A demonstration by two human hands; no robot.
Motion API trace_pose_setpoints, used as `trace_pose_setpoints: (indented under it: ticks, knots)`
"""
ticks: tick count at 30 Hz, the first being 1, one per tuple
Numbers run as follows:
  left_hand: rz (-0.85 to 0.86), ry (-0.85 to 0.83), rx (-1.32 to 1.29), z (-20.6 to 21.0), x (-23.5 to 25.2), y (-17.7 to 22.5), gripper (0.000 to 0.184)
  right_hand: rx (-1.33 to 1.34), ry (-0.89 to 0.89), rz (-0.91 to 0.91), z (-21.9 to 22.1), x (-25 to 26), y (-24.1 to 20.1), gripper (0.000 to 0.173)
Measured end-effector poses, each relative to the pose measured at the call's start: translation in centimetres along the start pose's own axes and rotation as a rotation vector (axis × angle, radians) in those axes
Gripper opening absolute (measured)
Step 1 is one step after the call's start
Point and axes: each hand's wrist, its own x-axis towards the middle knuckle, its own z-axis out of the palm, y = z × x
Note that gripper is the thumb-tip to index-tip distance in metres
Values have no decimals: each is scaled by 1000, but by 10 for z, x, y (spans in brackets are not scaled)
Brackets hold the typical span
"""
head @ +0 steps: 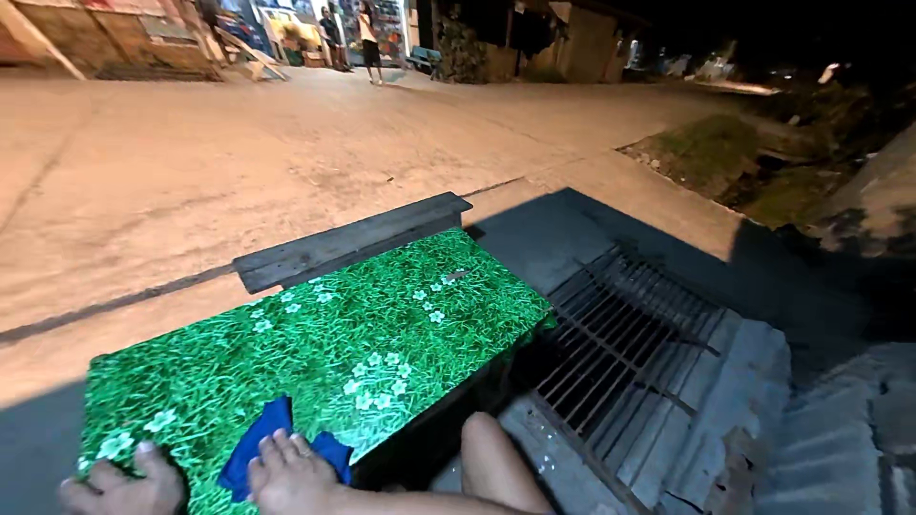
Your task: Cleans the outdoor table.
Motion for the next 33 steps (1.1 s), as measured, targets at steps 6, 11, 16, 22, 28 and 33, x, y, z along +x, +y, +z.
trace_pose_setpoints:
  ticks: [6,11,16,22,28,33]
  knots:
    - [50,-1,-67,-12,-10,3,76,77,-91,-113,-7,11,3,43]
    - [24,-23,-66,-20,-12,5,71,66,11,87,-61,-20,85,42]
    - [8,-46,-36,-18,-10,6,68,-71,203,424,-142,-62,221,47]
    - [-6,-49,-11,-14,-10,6,67,-204,404,746,-217,-103,349,48]
    - [-12,-56,14,-15,-11,10,70,-241,475,943,-209,-78,336,46]
    - [-23,-66,17,-15,-12,12,69,-191,344,788,-162,-36,249,46]
